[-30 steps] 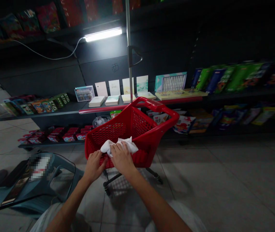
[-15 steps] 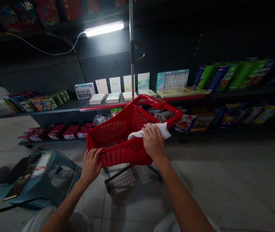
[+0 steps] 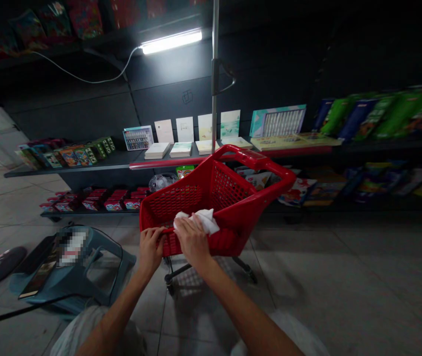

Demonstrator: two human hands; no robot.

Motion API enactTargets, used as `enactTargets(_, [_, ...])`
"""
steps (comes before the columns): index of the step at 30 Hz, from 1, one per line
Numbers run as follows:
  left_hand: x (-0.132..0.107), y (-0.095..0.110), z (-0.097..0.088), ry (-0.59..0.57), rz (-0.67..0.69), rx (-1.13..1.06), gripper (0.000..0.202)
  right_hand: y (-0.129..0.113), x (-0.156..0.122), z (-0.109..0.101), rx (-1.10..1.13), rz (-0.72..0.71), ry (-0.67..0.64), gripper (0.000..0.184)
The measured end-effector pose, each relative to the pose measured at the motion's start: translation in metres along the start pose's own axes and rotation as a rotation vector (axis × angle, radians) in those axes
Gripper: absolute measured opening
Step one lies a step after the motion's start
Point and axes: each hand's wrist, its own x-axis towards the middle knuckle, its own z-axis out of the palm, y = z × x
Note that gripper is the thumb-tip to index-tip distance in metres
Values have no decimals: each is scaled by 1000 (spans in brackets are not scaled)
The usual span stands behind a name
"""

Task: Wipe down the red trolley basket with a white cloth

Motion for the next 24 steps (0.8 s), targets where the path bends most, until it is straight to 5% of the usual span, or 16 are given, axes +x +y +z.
enactTargets(6, [1,-2,-2,-43,13,22,25,-16,3,3,6,-143,-107,40])
enactTargets(15, [-12,-16,-21,-180,151,0,51,32,1,-39,-164,-102,-151,36])
enactTargets(21, [-21,-23,-21,-175,155,-30,60,79,1,-68,-259,-13,-16,31])
enactTargets(24, [-21,-23,-20,-178,138,-34,65,82,1,-68,-284,11,32,29])
